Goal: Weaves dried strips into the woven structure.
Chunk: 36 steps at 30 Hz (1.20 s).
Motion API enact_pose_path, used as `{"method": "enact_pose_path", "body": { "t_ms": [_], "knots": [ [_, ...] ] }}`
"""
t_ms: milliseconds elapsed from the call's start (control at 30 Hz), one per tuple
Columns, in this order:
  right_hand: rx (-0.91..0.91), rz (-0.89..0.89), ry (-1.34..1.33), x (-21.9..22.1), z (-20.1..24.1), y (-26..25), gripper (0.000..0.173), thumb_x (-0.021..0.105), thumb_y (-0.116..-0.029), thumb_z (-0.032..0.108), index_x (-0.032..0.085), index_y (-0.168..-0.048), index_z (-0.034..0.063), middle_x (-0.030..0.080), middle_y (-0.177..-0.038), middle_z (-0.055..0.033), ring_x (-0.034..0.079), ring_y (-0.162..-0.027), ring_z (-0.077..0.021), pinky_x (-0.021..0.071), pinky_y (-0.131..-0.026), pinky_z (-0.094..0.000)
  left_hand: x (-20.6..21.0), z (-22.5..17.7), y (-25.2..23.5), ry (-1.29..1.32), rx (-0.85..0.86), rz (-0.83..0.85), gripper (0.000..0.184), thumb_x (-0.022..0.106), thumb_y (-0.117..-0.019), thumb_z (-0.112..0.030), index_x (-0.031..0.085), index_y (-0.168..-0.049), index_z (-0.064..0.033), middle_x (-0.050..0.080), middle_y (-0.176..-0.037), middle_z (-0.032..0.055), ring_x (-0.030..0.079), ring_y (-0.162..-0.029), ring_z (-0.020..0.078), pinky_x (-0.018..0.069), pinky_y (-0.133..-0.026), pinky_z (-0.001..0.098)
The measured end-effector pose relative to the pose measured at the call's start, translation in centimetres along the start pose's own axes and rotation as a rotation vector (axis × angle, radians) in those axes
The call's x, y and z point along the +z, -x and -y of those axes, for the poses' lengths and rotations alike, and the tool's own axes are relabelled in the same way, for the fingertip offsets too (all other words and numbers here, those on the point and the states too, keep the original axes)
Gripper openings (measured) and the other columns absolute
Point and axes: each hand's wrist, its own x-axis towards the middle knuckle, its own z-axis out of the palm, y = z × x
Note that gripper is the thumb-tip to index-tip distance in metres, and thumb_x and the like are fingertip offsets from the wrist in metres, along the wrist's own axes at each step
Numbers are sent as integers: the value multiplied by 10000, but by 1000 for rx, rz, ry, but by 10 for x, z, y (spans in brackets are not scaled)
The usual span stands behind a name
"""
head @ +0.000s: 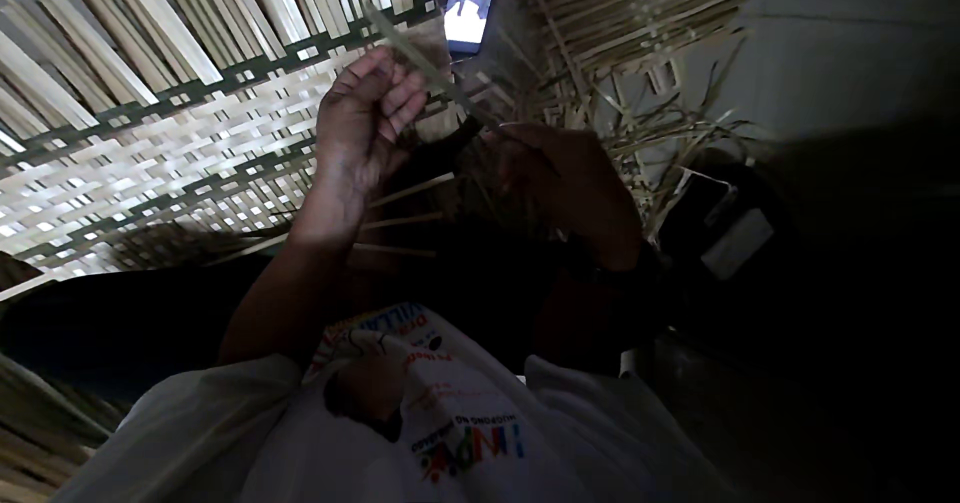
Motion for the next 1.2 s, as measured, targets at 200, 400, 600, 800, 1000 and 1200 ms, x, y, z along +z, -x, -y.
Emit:
{"method": "enact_pose_path", "body": {
  "t_ms": [200, 400, 600, 800, 1000, 1200],
  "knots": [
    [-126, -219, -188, -8, -10, 7, 316, 472, -1082, 124, 635, -1289, -50, 717, -963, -46, 694, -780, -45, 617, -738, -238, -2, 4, -7, 28, -19, -51, 155, 471, -1056, -12, 527, -1201, -16, 686, -842, 63, 742, -770, 171, 646, -769, 313],
    [-194, -462, -329, -23, -16, 17, 298, 439, -1101, 128, 605, -1285, -37, 729, -998, 37, 716, -817, -41, 639, -743, -257, -9, 10, -12, -124, 163, -82, 148, 440, -1073, -38, 485, -1213, -20, 672, -895, 49, 731, -803, 158, 639, -783, 317],
    [-149, -393, -143, -19, -13, 16, 257, 619, -1026, 141, 709, -1199, -25, 730, -990, -49, 681, -787, -4, 598, -732, -189, 12, 40, 18, -877, 218, 801, 663, 718, -907, -2, 456, -1516, -9, 427, -1576, 163, 521, -1374, 186, 508, -1069, 295],
    [-34, -94, -1, -13, 17, 9, 284, 648, -1006, 229, 730, -1215, 56, 751, -940, -27, 677, -741, 2, 582, -688, -187, -44, -21, 8, -104, 150, 523, 218, 480, -1065, -92, 626, -1226, -97, 739, -1098, 30, 739, -956, 181, 626, -887, 388],
    [-145, 61, 256, -2, 74, -20, 282, 603, -1042, 241, 721, -1265, 115, 752, -954, -97, 700, -744, -187, 592, -696, -416, -184, -122, 13, -96, 435, -81, 241, 438, -1071, -42, 521, -1286, -113, 716, -927, -16, 726, -810, 123, 635, -811, 313],
    [-464, 66, 316, 58, 147, -117, 266, 584, -1042, 187, 739, -1227, 75, 725, -1091, -177, 701, -871, -252, 570, -822, -433, -333, -212, 24, -381, 756, -651, 319, 678, -960, -67, 500, -1220, -16, 649, -978, 18, 676, -871, 116, 592, -797, 303]
  ]
}}
